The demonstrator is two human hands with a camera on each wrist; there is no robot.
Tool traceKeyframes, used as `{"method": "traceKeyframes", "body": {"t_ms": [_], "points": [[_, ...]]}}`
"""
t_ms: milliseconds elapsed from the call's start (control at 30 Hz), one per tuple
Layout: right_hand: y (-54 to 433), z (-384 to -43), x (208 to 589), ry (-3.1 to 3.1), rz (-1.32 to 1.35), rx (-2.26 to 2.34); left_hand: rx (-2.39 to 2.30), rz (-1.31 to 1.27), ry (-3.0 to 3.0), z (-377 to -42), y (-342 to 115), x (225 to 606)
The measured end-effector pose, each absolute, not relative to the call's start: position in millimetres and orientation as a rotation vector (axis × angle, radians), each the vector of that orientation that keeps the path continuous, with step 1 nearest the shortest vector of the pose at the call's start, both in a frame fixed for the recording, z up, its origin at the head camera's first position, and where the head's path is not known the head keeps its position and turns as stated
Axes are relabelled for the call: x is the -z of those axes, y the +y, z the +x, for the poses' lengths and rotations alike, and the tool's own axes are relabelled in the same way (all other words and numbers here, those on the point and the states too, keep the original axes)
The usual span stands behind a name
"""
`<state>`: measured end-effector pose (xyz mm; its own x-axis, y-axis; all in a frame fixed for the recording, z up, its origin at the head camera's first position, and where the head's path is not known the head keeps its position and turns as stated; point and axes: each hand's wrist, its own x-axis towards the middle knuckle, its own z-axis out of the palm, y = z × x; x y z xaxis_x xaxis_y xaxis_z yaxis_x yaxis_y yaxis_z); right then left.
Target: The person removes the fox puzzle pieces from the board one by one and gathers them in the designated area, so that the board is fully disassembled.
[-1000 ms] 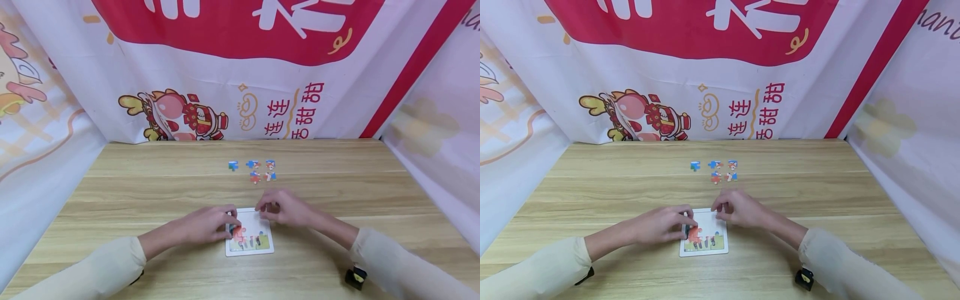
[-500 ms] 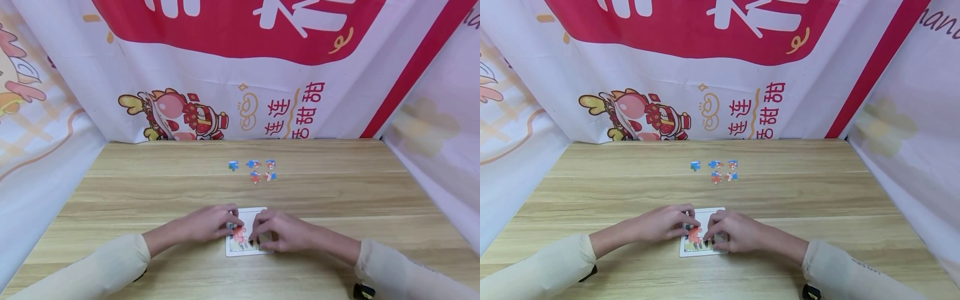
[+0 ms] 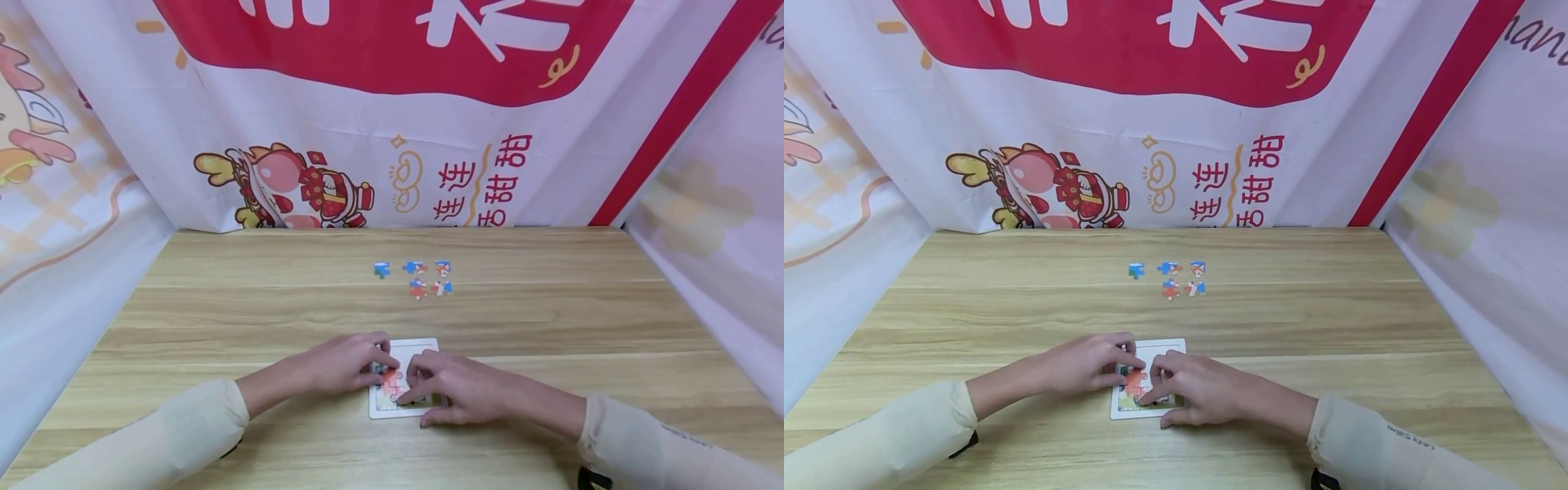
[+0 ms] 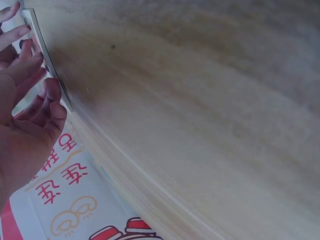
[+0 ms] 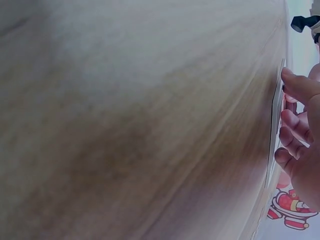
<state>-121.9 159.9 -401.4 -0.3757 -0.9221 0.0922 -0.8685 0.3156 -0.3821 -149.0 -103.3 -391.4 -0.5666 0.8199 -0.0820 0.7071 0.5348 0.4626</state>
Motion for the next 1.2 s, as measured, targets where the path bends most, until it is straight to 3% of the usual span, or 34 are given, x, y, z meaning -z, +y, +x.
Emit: {"method": "traceKeyframes", "body": {"t_ms": [1200], "points": [[163.3,-122.5,405.6,2.435,-1.63,0.54,-0.714,1.157,2.409,-155.7,-97.4,389.2]]}}
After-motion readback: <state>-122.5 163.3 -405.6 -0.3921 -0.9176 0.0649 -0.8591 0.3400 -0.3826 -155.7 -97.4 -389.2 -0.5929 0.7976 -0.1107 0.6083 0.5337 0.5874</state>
